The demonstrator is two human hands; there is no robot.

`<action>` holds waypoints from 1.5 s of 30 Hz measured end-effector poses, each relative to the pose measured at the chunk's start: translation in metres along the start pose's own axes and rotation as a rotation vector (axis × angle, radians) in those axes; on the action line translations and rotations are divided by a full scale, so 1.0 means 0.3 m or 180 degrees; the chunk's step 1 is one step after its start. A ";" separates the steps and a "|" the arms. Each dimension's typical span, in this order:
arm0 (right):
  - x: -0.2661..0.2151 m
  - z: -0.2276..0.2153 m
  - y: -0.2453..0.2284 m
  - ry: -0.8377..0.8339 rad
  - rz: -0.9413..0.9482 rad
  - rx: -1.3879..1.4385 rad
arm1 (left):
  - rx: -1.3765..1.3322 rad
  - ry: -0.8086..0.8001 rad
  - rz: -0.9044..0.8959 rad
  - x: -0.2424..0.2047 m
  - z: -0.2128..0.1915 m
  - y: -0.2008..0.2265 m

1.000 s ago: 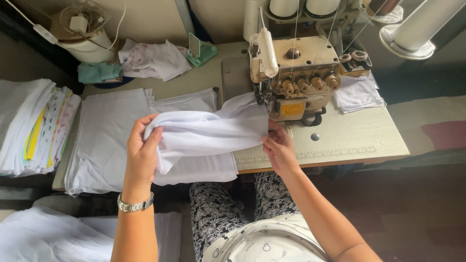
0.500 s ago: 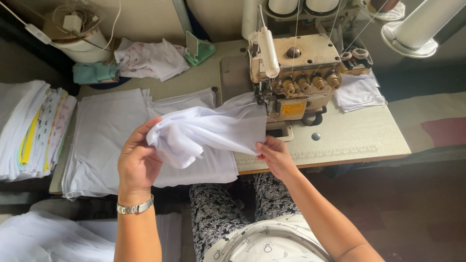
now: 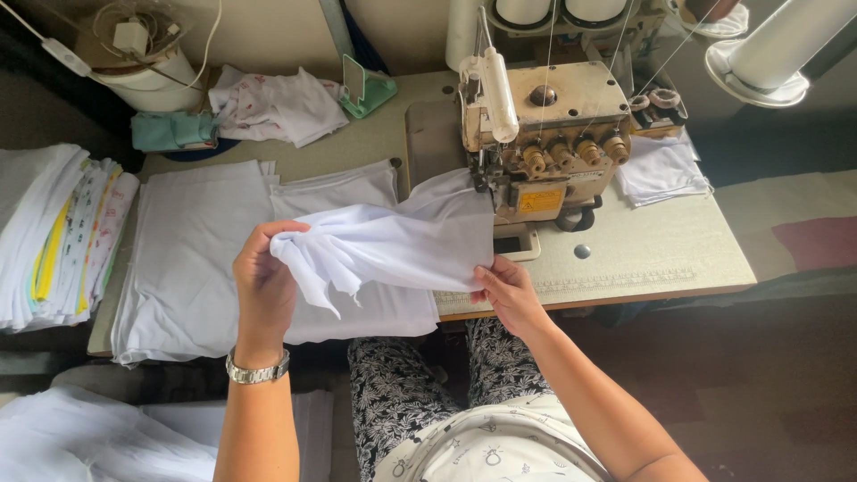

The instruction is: Inspecting and sorting white fabric pieces at a sewing workstation by stretching and stacking them.

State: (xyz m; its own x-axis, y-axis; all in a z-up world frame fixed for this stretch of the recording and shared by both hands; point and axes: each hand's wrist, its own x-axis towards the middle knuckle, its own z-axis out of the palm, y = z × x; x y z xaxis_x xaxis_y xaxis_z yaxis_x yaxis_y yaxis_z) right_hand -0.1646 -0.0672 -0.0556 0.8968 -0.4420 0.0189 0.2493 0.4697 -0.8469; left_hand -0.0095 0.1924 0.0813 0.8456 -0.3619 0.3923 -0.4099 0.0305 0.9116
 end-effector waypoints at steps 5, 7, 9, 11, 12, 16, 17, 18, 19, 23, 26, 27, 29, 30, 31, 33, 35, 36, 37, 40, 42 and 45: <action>-0.008 0.002 0.009 -0.0064 -0.0015 0.0107 | 0.0226 -0.0013 0.0156 0.012 0.022 0.047; -0.015 0.019 -0.007 -0.0067 -0.0010 0.0152 | 0.0311 0.0001 0.0225 0.017 0.030 0.067; -0.017 0.024 -0.014 -0.0071 0.0019 0.0174 | 0.0451 0.0023 0.0322 0.021 0.031 0.068; -0.016 0.014 0.000 -0.0069 0.0016 0.0191 | 0.0488 0.0024 0.0320 0.018 0.037 0.084; -0.016 0.007 0.007 -0.0065 0.0012 0.0205 | 0.0522 0.0024 0.0316 0.016 0.041 0.092; -0.016 0.006 0.005 -0.0043 0.0020 0.0206 | 0.0600 0.0009 0.0390 0.012 0.070 0.159; -0.015 0.003 0.007 -0.0043 0.0030 0.0175 | 0.0563 -0.0041 0.0408 0.012 0.070 0.155; -0.014 0.000 0.010 -0.0042 0.0040 0.0145 | 0.0526 -0.0093 0.0424 0.013 0.070 0.152; -0.012 -0.002 0.010 -0.0040 0.0040 0.0146 | 0.0526 -0.0095 0.0424 0.013 0.070 0.148; -0.003 -0.024 0.029 -0.0036 0.0042 0.0121 | 0.0315 -0.0156 0.0159 0.005 0.068 0.118; -0.003 -0.024 0.028 -0.0001 0.0036 0.0115 | 0.0274 -0.0106 0.0061 -0.001 0.071 0.102; -0.005 -0.020 0.023 0.0013 0.0019 0.0100 | 0.0281 -0.0078 0.0026 -0.003 0.073 0.099; -0.002 -0.025 0.026 0.0032 0.0027 0.0036 | 0.0299 -0.0037 0.0032 -0.011 0.083 0.111; 0.000 -0.027 0.027 0.0050 0.0035 -0.0029 | 0.0318 0.0006 0.0040 -0.015 0.088 0.117; -0.002 -0.029 0.025 0.0050 0.0032 -0.0031 | 0.0315 0.0006 0.0042 -0.019 0.092 0.116; -0.008 -0.033 0.019 0.0106 -0.0149 -0.0608 | 0.0299 0.0103 -0.0009 -0.029 0.101 0.115; -0.005 -0.023 -0.032 0.0160 -0.0440 -0.1101 | 0.0302 0.0097 0.0016 -0.038 0.112 0.126; -0.002 -0.018 -0.060 0.0210 -0.0732 -0.1594 | 0.0306 0.0095 0.0041 -0.041 0.117 0.132; 0.011 -0.048 -0.090 0.0209 -0.0740 -0.1597 | 0.0301 0.0097 0.0048 -0.043 0.120 0.130; 0.068 -0.127 -0.193 0.0660 -0.1327 -0.2667 | 0.0216 0.0068 0.0090 -0.049 0.120 0.126; 0.128 -0.170 -0.282 0.0831 -0.3131 -0.3003 | 0.0030 -0.0074 0.0218 -0.055 0.119 0.127; 0.257 -0.168 -0.534 0.1171 -0.4377 -0.3483 | -0.0049 -0.0155 0.0293 -0.066 0.129 0.109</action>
State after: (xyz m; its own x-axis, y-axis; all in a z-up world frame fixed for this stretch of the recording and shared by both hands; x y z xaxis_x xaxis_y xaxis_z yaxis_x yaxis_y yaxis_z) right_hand -0.1538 -0.2151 0.0547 0.1189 -0.2411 0.9632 0.2027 -0.9438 -0.2612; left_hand -0.0528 0.1644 0.0987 0.7868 -0.4017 0.4685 -0.4796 0.0798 0.8739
